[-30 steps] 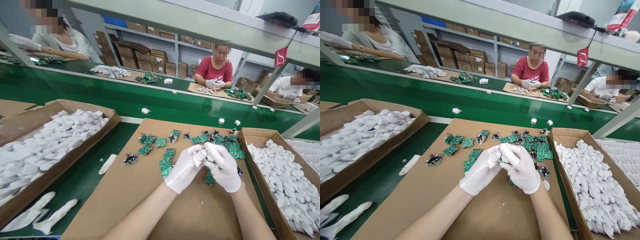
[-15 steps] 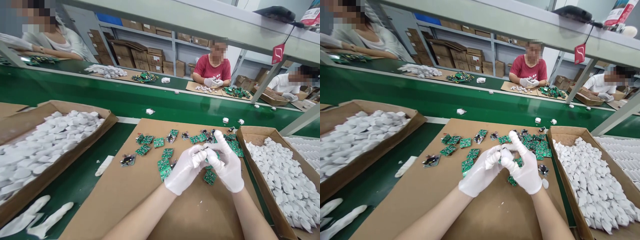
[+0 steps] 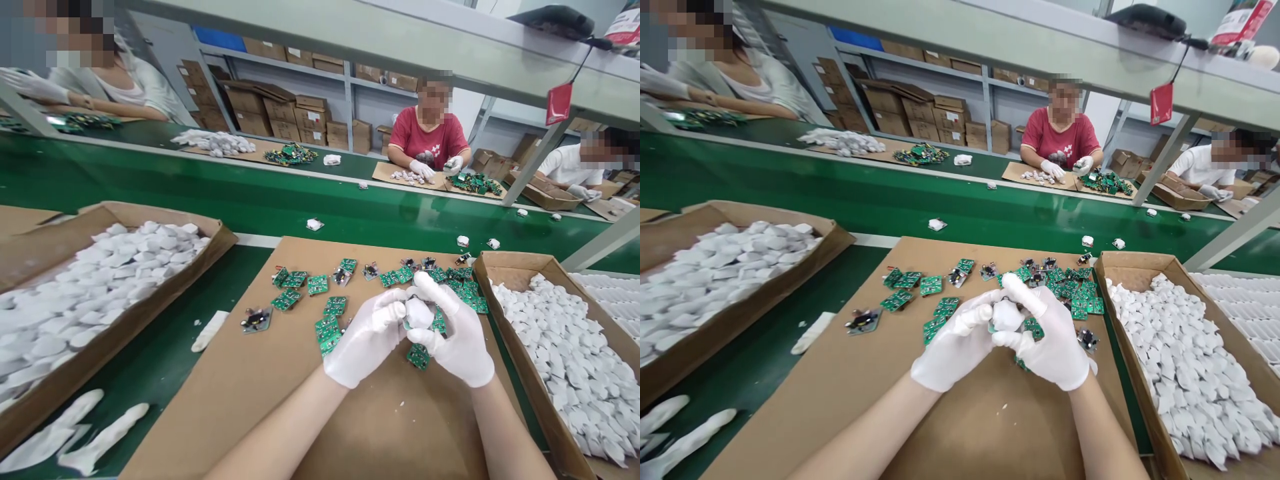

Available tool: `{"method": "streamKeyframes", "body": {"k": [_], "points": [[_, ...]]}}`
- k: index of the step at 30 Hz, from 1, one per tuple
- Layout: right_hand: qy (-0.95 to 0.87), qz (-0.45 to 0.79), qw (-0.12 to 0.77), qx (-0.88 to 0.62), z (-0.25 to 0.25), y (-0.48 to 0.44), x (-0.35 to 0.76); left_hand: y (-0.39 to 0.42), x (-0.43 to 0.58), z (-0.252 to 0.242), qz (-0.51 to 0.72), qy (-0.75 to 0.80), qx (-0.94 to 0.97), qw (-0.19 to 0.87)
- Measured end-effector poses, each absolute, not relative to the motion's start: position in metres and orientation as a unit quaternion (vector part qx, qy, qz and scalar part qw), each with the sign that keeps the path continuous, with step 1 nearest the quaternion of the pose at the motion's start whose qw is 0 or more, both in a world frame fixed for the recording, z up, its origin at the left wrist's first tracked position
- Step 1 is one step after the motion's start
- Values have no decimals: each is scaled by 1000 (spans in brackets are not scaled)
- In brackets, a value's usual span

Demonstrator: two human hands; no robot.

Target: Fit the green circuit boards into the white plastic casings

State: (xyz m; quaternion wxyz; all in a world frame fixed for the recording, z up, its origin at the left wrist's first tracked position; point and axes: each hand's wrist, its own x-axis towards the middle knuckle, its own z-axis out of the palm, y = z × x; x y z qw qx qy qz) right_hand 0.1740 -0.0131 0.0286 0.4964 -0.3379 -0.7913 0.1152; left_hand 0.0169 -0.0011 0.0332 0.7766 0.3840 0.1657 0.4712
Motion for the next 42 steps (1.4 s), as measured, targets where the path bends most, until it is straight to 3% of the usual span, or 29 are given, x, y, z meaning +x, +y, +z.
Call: {"method": "streamKeyframes", "body": {"k": [9, 22, 26, 36, 42], "points": [[-810, 43, 509, -288, 34, -11, 164, 0, 18, 42, 441, 164, 427, 773], [-828, 82, 490, -260, 42, -8, 166, 1, 19, 33, 457, 218, 344, 791], [-837, 68, 471, -270, 40, -6, 165, 2, 16, 43, 444, 239, 396, 767], [-807, -151, 475, -317, 16, -4, 162, -3, 15, 38, 476, 223, 386, 758], [-794, -185, 486, -315, 18, -4, 157, 0, 15, 35, 492, 191, 384, 757]]}}
